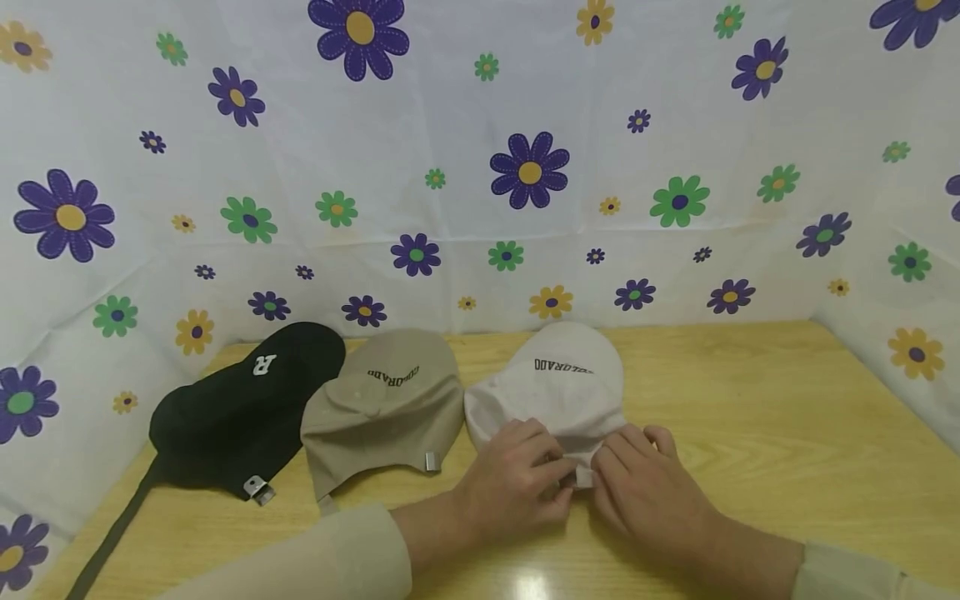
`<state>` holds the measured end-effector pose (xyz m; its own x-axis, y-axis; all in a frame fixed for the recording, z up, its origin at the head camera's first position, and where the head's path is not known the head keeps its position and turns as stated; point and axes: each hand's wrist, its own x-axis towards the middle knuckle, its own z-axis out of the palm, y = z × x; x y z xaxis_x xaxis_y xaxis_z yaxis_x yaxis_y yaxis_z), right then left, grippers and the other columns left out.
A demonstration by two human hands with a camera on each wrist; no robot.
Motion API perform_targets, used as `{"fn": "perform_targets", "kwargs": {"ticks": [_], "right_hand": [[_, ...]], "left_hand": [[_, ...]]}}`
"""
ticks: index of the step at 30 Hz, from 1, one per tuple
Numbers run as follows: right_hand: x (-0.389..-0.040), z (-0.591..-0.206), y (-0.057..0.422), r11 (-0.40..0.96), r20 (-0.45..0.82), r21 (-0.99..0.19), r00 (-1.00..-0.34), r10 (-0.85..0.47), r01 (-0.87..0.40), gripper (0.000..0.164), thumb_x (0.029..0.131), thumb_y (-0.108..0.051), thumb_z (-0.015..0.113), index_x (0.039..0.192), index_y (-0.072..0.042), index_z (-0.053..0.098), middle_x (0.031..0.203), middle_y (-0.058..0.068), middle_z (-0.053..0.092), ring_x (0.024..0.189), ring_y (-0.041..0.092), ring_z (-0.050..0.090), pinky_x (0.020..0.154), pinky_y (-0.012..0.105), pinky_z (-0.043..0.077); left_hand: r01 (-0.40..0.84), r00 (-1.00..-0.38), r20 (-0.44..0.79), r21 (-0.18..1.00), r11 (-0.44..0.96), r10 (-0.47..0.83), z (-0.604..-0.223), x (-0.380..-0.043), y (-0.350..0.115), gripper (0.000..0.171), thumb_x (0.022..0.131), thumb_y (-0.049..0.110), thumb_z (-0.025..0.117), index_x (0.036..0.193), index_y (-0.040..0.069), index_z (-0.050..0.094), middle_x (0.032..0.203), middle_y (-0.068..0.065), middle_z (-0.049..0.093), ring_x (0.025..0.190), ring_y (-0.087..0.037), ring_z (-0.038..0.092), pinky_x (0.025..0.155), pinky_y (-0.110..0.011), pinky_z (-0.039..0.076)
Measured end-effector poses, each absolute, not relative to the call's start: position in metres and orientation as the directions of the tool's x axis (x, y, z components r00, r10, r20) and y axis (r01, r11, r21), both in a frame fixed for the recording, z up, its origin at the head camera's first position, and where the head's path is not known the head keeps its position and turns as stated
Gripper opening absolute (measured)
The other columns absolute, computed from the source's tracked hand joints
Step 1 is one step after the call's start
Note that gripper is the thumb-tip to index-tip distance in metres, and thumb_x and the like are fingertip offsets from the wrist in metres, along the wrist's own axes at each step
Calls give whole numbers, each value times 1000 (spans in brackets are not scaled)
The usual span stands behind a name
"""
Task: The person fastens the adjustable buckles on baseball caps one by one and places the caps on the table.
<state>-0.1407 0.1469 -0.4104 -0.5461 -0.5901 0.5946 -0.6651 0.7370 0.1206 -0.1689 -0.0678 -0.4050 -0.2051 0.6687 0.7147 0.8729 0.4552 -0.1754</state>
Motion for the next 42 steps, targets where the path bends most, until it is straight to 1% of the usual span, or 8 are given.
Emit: {"fn": "perform_targets", "kwargs": {"ticks": [11, 15, 18, 22, 29, 33, 36, 42], "right_hand": [[-143, -412, 151, 780, 590, 96, -595, -545, -619, 14, 86, -25, 46, 75, -16, 46, 79, -3, 48, 79, 18, 43, 81, 41, 33], [-143, -412, 152, 790, 586, 82, -612, -532, -608, 14, 87, -25, 45, 77, -16, 47, 80, -4, 48, 80, 17, 43, 81, 41, 33], [-143, -412, 153, 780, 587, 35, -619, -522, -625, 12, 92, -24, 46, 89, -16, 53, 85, -6, 51, 84, 15, 45, 83, 39, 32], [-142, -412, 153, 721, 611, -10, -574, -544, -693, 19, 89, -23, 52, 106, -14, 55, 98, -5, 55, 91, 14, 49, 82, 35, 32], [-142, -412, 152, 626, 643, 40, -459, -613, -779, 27, 77, -20, 58, 103, -12, 56, 111, 1, 56, 100, 18, 51, 83, 36, 33], [-142, -411, 152, 617, 646, 52, -444, -621, -785, 22, 83, -21, 57, 104, -13, 58, 114, 2, 58, 101, 20, 52, 83, 36, 33], [-141, -411, 152, 616, 638, 54, -448, -626, -786, 20, 93, -27, 52, 107, -14, 60, 116, 1, 60, 104, 19, 52, 85, 37, 33], [-141, -410, 151, 593, 646, 100, -401, -649, -799, 31, 106, -34, 39, 105, -15, 63, 114, -2, 63, 107, 19, 54, 86, 39, 32]], "left_hand": [[878, -182, 726, -184, 442, 664, -405, -170, -68, 21, 72, 21, 79, 92, 14, 79, 84, 7, 71, 80, -9, 59, 74, -20, 47], [886, -203, 730, -146, 440, 652, -404, -170, -69, 22, 72, 20, 79, 92, 13, 76, 84, 9, 70, 79, -8, 58, 74, -19, 46], [894, -217, 736, -115, 434, 641, -404, -169, -69, 23, 71, 19, 80, 91, 15, 70, 83, 11, 69, 78, -6, 56, 72, -18, 45], [904, -202, 740, -110, 412, 641, -405, -169, -68, 23, 70, 18, 81, 89, 16, 68, 82, 12, 68, 77, -6, 56, 71, -17, 44], [906, -189, 744, -121, 407, 641, -405, -170, -69, 21, 70, 17, 81, 87, 17, 69, 80, 12, 68, 78, -7, 57, 72, -18, 45], [908, -193, 739, -115, 403, 645, -405, -170, -69, 21, 71, 18, 81, 89, 16, 70, 81, 12, 69, 78, -6, 57, 73, -18, 45], [908, -196, 737, -113, 403, 647, -405, -171, -69, 22, 71, 18, 81, 90, 16, 70, 82, 12, 69, 79, -6, 57, 74, -18, 46], [910, -194, 733, -115, 399, 652, -405, -171, -70, 22, 71, 18, 81, 90, 16, 70, 82, 12, 69, 78, -6, 57, 74, -18, 45]]}}
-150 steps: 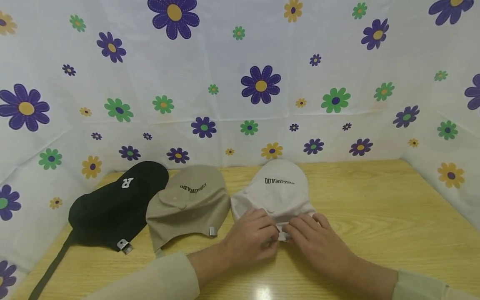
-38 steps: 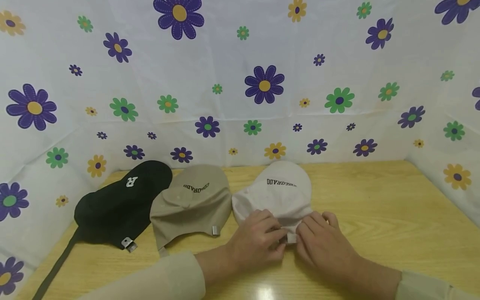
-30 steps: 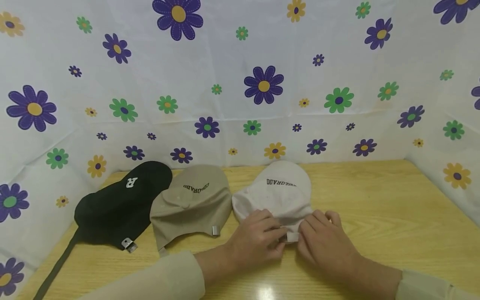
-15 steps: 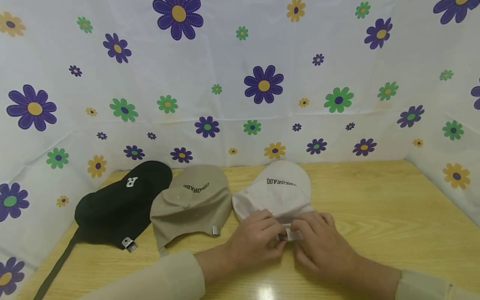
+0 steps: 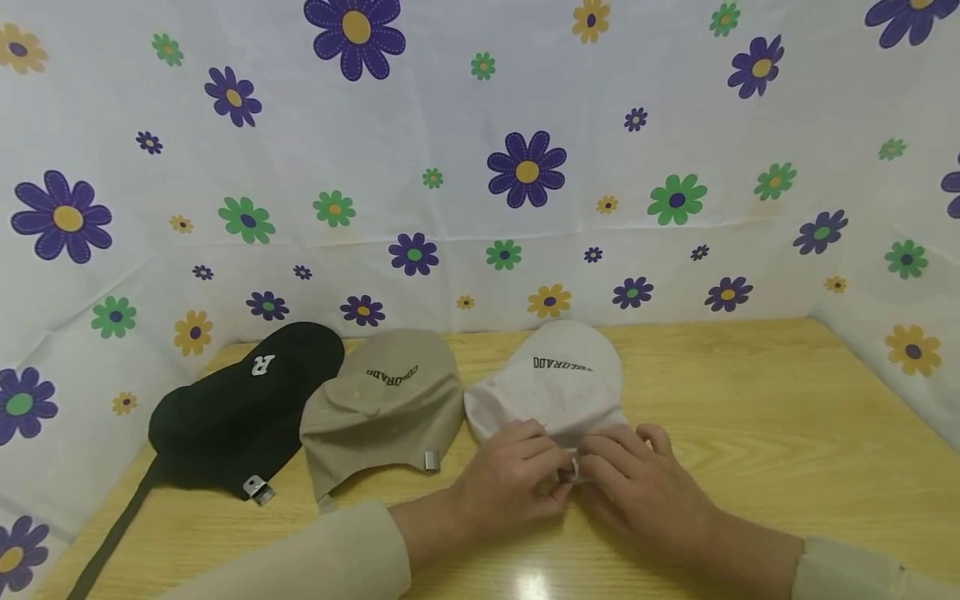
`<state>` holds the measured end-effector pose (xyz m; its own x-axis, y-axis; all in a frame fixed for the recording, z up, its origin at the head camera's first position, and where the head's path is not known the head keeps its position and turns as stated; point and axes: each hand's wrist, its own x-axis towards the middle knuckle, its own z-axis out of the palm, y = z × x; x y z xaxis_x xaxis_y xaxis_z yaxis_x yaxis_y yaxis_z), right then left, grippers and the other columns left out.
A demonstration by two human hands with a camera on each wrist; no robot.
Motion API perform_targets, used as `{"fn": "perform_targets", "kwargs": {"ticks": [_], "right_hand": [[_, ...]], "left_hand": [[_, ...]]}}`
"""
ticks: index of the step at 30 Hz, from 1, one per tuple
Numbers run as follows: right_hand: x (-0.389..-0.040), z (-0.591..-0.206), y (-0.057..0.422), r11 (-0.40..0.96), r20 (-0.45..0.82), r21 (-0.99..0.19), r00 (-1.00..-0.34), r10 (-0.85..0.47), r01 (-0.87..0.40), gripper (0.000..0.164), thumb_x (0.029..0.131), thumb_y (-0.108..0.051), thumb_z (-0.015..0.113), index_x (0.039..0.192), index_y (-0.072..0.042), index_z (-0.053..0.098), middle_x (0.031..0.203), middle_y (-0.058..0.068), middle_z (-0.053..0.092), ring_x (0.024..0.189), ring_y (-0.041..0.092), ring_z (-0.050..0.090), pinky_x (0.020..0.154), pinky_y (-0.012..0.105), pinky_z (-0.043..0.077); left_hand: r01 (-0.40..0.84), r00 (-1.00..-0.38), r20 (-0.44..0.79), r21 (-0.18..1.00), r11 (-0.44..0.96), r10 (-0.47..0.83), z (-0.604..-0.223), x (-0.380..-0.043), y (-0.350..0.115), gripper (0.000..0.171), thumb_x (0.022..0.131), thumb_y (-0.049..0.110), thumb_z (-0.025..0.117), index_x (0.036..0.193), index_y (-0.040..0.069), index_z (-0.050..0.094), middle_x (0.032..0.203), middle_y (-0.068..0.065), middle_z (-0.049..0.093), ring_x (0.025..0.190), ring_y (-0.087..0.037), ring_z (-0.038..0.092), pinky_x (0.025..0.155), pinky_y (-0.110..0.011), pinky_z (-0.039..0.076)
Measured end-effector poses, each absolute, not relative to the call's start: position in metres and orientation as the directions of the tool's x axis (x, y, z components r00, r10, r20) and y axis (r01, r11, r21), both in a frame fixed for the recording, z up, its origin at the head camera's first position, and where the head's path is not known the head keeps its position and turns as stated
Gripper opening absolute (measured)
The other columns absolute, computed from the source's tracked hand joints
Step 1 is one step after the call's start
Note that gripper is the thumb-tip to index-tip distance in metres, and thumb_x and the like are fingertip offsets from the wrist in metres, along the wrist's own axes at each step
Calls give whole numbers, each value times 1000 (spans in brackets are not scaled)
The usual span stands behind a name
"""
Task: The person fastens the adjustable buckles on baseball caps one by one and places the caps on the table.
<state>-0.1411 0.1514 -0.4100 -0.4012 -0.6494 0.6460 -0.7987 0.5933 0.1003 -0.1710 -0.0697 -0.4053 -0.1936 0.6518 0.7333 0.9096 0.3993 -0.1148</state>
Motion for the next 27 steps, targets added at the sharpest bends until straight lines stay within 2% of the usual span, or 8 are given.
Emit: {"fn": "perform_targets", "kwargs": {"ticks": [4, 9, 16, 21, 27], "right_hand": [[-144, -411, 149, 570, 665, 183, -326, -671, -801, 32, 107, -31, 38, 98, -15, 64, 107, -5, 65, 101, 18, 57, 85, 40, 33], [-147, -410, 148, 537, 662, 265, -254, -705, -801, 31, 106, -28, 39, 98, -13, 64, 102, -2, 66, 96, 19, 60, 85, 41, 35], [-150, -409, 148, 505, 632, 306, -225, -742, -807, 32, 107, -26, 37, 98, -12, 65, 97, -4, 64, 92, 17, 59, 85, 40, 36], [-152, -408, 148, 487, 635, 353, -178, -751, -799, 33, 107, -23, 37, 96, -10, 65, 93, -4, 64, 89, 17, 58, 83, 40, 37], [-152, -405, 150, 498, 631, 338, -201, -750, -798, 35, 107, -23, 35, 93, -12, 64, 91, -4, 64, 89, 17, 58, 84, 40, 37]], "left_hand": [[911, -182, 734, -124, 392, 654, -407, -171, -71, 21, 70, 17, 81, 89, 16, 71, 82, 12, 69, 77, -6, 57, 72, -18, 45], [917, -185, 723, -116, 381, 666, -408, -171, -71, 18, 70, 17, 80, 85, 16, 70, 80, 12, 68, 77, -5, 56, 71, -18, 44], [930, -205, 718, -69, 361, 665, -410, -171, -72, 18, 70, 17, 80, 84, 17, 68, 81, 12, 69, 77, -4, 55, 71, -17, 42], [937, -186, 724, -73, 342, 664, -409, -172, -71, 16, 71, 15, 79, 82, 17, 68, 81, 12, 69, 75, -3, 53, 70, -16, 41], [934, -182, 711, -92, 346, 679, -407, -173, -70, 16, 71, 16, 79, 83, 17, 68, 81, 12, 68, 73, -3, 51, 69, -17, 40]]}}
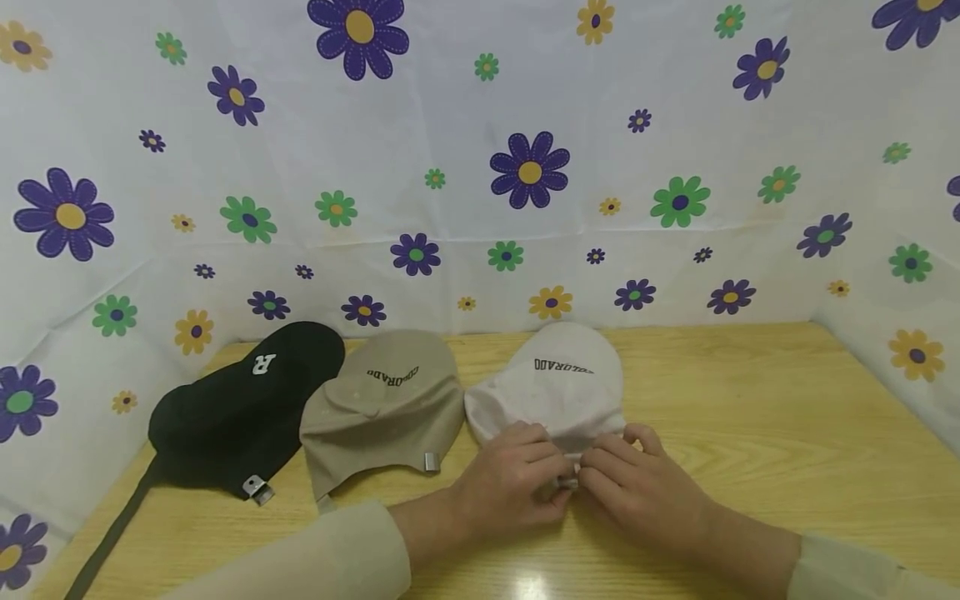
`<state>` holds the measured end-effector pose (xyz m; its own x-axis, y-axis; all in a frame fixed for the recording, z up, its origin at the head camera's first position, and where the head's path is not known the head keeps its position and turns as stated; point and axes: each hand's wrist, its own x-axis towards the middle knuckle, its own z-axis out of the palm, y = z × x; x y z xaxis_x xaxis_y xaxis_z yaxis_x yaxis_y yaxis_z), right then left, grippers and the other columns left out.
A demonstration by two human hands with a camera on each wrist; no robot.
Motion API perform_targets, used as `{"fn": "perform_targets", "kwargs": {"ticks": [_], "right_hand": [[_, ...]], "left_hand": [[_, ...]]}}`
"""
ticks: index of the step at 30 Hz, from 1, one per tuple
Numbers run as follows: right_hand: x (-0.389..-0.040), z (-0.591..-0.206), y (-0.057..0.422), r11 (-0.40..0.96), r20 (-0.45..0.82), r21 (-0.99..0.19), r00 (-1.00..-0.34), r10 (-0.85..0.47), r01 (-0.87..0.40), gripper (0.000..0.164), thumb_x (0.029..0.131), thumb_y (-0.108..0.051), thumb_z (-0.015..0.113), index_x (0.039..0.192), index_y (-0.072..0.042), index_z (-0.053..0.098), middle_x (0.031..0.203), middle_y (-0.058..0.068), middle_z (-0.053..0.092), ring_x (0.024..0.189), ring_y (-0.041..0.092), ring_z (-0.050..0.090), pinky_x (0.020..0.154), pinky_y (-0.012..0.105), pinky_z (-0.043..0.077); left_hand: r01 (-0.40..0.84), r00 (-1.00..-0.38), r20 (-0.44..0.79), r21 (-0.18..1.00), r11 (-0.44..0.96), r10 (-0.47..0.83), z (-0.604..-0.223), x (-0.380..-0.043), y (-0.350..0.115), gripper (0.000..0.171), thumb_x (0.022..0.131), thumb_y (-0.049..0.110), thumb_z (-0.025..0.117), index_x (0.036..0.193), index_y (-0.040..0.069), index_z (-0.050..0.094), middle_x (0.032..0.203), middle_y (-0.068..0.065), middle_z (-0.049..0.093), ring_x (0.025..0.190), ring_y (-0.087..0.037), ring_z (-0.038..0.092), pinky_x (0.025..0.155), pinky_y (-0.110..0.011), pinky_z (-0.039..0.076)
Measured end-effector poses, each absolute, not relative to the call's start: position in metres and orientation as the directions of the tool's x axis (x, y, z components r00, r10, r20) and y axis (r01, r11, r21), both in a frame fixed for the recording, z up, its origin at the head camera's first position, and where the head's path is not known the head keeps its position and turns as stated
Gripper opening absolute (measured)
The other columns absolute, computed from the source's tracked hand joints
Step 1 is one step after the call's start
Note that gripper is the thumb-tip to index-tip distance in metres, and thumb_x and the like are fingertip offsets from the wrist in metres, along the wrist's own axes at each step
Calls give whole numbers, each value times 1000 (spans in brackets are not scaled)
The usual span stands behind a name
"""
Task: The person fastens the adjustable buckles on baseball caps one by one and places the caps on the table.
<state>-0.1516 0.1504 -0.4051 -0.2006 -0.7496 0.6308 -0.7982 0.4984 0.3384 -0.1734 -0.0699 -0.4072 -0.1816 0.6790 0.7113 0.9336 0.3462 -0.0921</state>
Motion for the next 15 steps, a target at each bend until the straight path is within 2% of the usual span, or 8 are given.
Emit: {"fn": "perform_targets", "kwargs": {"ticks": [15], "right_hand": [[-152, -404, 154, 519, 618, 275, -265, -741, -810, 37, 106, -29, 34, 85, -15, 62, 90, -5, 62, 90, 18, 57, 84, 40, 36]], "left_hand": [[920, -219, 687, -92, 381, 693, -406, -173, -69, 17, 70, 18, 79, 81, 18, 66, 78, 13, 66, 70, -3, 47, 66, -17, 36]]}}
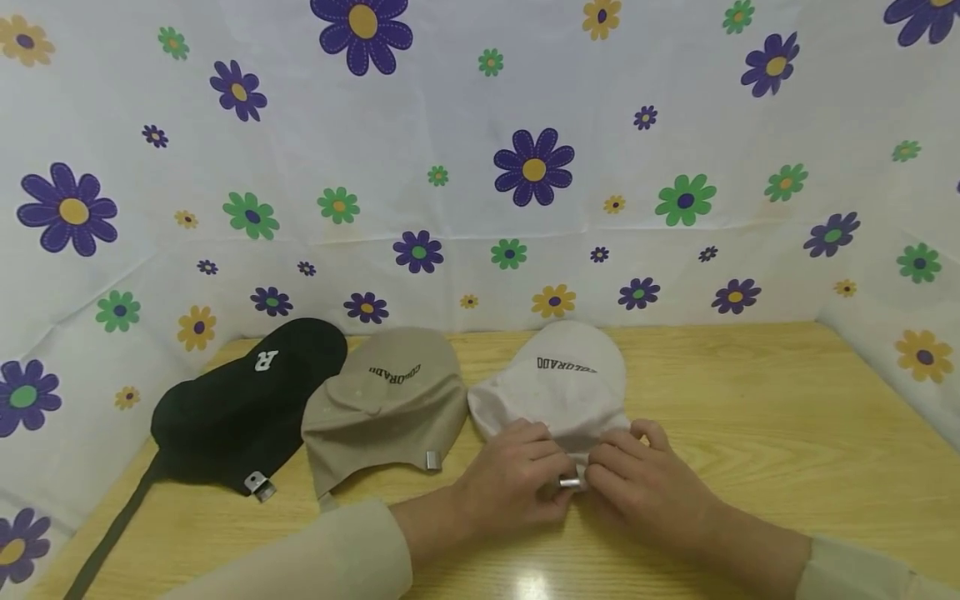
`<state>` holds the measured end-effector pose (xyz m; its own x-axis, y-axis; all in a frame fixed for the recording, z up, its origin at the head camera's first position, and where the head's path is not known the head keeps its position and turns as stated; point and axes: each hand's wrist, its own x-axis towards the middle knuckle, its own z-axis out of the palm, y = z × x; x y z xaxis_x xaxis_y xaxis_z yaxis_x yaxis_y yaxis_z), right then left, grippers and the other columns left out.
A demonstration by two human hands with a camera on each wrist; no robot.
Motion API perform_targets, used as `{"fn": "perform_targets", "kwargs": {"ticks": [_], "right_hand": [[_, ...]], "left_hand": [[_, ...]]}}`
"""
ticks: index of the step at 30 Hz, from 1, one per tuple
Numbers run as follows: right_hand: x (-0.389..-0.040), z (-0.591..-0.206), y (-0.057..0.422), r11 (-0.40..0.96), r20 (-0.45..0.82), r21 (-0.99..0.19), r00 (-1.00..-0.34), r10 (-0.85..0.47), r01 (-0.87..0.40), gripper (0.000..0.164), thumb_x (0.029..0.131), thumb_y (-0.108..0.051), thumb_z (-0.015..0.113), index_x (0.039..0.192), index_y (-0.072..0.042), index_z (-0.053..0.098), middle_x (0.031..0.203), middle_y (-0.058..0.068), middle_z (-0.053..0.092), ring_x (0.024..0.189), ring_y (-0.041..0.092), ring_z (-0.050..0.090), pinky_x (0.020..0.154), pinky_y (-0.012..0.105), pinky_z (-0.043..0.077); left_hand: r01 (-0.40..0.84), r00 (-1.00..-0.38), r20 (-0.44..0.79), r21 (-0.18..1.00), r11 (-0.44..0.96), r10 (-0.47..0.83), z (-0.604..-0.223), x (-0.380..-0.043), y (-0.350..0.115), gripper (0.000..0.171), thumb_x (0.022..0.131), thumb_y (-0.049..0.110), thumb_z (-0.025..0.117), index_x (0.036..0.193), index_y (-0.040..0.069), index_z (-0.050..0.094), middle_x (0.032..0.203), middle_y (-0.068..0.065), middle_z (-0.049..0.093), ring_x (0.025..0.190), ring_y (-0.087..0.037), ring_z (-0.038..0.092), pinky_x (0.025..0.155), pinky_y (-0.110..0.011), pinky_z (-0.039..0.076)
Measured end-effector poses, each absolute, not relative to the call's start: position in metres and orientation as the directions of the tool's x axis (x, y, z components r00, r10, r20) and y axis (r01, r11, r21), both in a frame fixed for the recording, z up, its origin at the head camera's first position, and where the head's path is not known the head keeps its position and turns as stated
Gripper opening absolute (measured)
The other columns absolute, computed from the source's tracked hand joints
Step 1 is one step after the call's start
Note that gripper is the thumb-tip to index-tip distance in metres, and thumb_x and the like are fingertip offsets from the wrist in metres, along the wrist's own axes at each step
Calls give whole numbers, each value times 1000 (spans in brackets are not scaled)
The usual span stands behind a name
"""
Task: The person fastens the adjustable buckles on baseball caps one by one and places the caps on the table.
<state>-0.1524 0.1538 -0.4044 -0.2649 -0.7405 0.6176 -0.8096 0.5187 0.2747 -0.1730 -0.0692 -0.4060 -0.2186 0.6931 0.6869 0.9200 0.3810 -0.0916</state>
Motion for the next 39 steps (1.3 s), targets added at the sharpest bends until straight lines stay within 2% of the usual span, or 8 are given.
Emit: {"fn": "perform_targets", "kwargs": {"ticks": [4, 11, 18, 21, 25, 34, 39], "right_hand": [[-152, -404, 155, 526, 610, 257, -286, -739, -811, 34, 104, -30, 37, 84, -15, 61, 89, -4, 61, 90, 18, 57, 84, 41, 35], [-152, -402, 155, 522, 599, 243, -297, -744, -818, 17, 93, -27, 50, 84, -16, 60, 89, -4, 60, 89, 18, 55, 84, 41, 36], [-153, -402, 156, 529, 598, 252, -300, -744, -810, 13, 89, -25, 50, 85, -16, 60, 88, -5, 59, 88, 18, 54, 83, 41, 35], [-152, -402, 156, 537, 591, 253, -311, -744, -805, 10, 82, -25, 57, 85, -16, 60, 88, -5, 58, 88, 18, 52, 83, 41, 35], [-151, -400, 157, 550, 581, 247, -332, -743, -798, 16, 74, -27, 64, 84, -17, 58, 88, -5, 57, 89, 18, 51, 84, 42, 34], [-151, -401, 156, 559, 608, 238, -327, -723, -794, 16, 65, -23, 59, 77, -17, 50, 83, -4, 51, 86, 19, 48, 82, 43, 32], [-151, -401, 156, 583, 596, 197, -376, -709, -788, 17, 65, -24, 57, 76, -18, 46, 82, -6, 49, 86, 17, 46, 84, 41, 31]], "left_hand": [[922, -229, 681, -79, 380, 696, -405, -173, -69, 15, 71, 18, 78, 81, 18, 66, 77, 14, 66, 70, -3, 46, 66, -17, 36], [928, -220, 685, -74, 366, 695, -403, -174, -70, 15, 71, 18, 79, 80, 18, 67, 75, 13, 66, 68, -4, 46, 66, -17, 36], [928, -217, 684, -79, 365, 697, -403, -174, -69, 15, 70, 18, 79, 78, 19, 66, 71, 14, 62, 67, -4, 43, 65, -19, 36], [926, -213, 684, -86, 367, 698, -403, -174, -69, 14, 70, 18, 78, 78, 19, 66, 72, 14, 62, 67, -4, 45, 65, -19, 36], [924, -211, 683, -95, 372, 699, -403, -174, -68, 14, 71, 19, 78, 78, 19, 66, 71, 15, 62, 68, -3, 46, 66, -18, 37], [915, -223, 687, -97, 392, 691, -404, -173, -69, 14, 71, 19, 78, 79, 20, 66, 72, 15, 62, 68, -2, 47, 66, -17, 36], [905, -225, 692, -112, 410, 686, -404, -173, -70, 16, 71, 21, 80, 81, 19, 68, 74, 13, 65, 68, -4, 48, 65, -17, 36]]}}
